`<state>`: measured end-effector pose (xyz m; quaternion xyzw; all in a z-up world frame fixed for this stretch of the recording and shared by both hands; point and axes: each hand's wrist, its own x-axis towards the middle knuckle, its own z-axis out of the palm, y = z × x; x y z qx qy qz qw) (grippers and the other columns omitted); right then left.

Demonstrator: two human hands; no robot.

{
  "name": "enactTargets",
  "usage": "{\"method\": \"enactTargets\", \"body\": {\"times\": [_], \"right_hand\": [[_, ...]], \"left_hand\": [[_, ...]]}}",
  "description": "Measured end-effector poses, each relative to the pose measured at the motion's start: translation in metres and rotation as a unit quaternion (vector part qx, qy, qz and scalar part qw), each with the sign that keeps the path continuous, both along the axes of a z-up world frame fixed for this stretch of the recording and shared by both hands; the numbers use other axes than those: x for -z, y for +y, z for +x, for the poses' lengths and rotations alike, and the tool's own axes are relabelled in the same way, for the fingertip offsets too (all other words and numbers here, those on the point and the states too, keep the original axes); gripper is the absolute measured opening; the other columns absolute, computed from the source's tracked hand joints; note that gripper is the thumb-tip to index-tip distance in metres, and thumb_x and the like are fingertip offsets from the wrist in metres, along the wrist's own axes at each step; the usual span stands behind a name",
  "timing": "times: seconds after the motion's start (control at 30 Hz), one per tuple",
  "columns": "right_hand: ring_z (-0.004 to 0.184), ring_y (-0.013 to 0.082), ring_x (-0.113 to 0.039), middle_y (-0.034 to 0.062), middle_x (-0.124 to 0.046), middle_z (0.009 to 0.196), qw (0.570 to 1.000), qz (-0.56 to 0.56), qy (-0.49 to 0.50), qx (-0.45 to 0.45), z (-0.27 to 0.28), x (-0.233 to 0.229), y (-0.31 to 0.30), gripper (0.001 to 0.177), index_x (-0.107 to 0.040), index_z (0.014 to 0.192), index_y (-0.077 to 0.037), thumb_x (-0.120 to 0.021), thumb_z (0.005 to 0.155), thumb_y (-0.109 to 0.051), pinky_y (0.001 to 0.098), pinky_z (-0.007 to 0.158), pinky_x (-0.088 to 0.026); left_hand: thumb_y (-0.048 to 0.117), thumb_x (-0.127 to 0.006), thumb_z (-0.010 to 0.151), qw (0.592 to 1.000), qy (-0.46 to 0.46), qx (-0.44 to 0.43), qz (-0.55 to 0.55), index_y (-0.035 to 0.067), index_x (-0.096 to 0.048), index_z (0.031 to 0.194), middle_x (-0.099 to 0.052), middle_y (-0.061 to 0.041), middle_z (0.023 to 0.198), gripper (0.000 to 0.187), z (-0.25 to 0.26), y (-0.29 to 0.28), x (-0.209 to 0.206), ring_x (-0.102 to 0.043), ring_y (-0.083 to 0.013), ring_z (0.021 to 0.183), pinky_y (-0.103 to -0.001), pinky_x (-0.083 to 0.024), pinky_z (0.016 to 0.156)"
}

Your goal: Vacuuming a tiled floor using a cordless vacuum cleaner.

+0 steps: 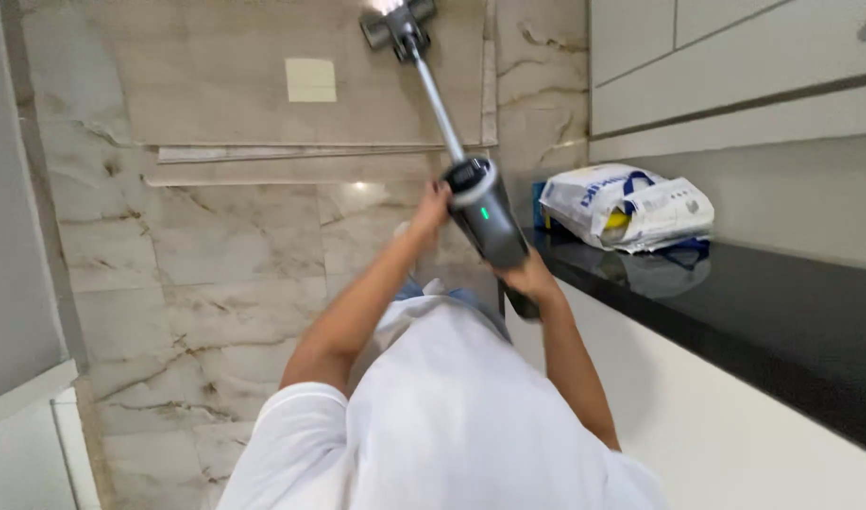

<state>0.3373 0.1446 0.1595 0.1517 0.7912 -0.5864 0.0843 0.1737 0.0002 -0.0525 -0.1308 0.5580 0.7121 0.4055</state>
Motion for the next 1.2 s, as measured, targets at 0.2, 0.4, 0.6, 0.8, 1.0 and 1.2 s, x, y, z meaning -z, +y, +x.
{"method": "enactTargets", "body": {"times": [0.2,0.4,0.6,0.8,1.0,1.2], "right_hand": [[0.102,0.0230,-0.070,0.0138,-0.078,0.107,0.989,0.081,-0.126,-0.010,0.047,-0.066,0.038,0.046,-0.071,0.114,-0.001,-0.082,0.071,-0.011,0.0387,0.090,-0.053],[0.089,0.0224,-0.075,0.0136,-0.079,0.095,0.960,0.170,-0.216,-0.053,-0.028,-0.073,0.102,0.034,-0.076,0.099,-0.002,-0.081,0.068,-0.014,0.0375,0.081,-0.056],[0.090,0.0298,-0.073,0.0201,-0.078,0.092,0.955,0.213,-0.154,-0.139,-0.118,-0.024,0.178,0.035,-0.074,0.098,0.000,-0.083,0.070,-0.019,0.0403,0.079,-0.057],[0.108,0.0380,-0.067,0.0204,-0.069,0.118,0.925,0.260,-0.102,-0.258,-0.266,0.059,0.190,0.068,-0.067,0.125,-0.007,-0.091,0.075,-0.046,0.0483,0.087,-0.052],[0.096,0.0215,-0.068,0.0116,-0.078,0.105,0.936,0.050,-0.109,-0.332,-0.361,0.077,0.169,0.053,-0.071,0.122,-0.005,-0.089,0.078,-0.030,0.0393,0.086,-0.058],[0.099,0.0180,-0.063,0.0113,-0.073,0.108,0.914,-0.093,-0.079,-0.386,-0.311,0.016,0.277,0.042,-0.069,0.122,-0.004,-0.081,0.085,-0.020,0.0378,0.088,-0.054]], "left_hand": [[0.034,-0.057,0.102,0.986,-0.143,0.068,0.043,0.018,-0.042,0.143,-0.053,-0.006,0.135,0.047,0.061,-0.026,-0.101,-0.053,-0.0242,0.120,-0.045,-0.054,0.091],[0.030,-0.052,0.104,0.988,-0.135,0.040,0.070,0.025,-0.034,0.150,-0.044,0.002,0.145,0.049,0.003,0.010,-0.134,-0.047,-0.0175,0.127,-0.043,-0.051,0.096],[0.029,-0.054,0.103,0.989,-0.118,-0.072,0.050,0.026,-0.035,0.149,-0.046,0.003,0.145,0.050,-0.039,0.076,-0.061,-0.049,-0.0179,0.121,-0.041,-0.050,0.091],[0.035,-0.054,0.105,0.975,-0.088,-0.205,0.020,0.028,-0.037,0.148,-0.049,0.006,0.140,0.047,-0.152,0.082,-0.034,-0.052,-0.0163,0.118,-0.039,-0.054,0.089],[0.034,-0.044,0.105,0.953,-0.056,-0.293,-0.057,0.021,-0.045,0.143,-0.054,-0.003,0.133,0.040,-0.228,0.065,-0.057,-0.053,-0.0207,0.116,-0.043,-0.056,0.080],[0.028,-0.056,0.100,0.968,-0.072,-0.229,-0.071,0.017,-0.043,0.142,-0.060,-0.006,0.125,0.046,-0.150,0.136,-0.083,-0.060,-0.0256,0.097,-0.043,-0.057,0.075]]}}
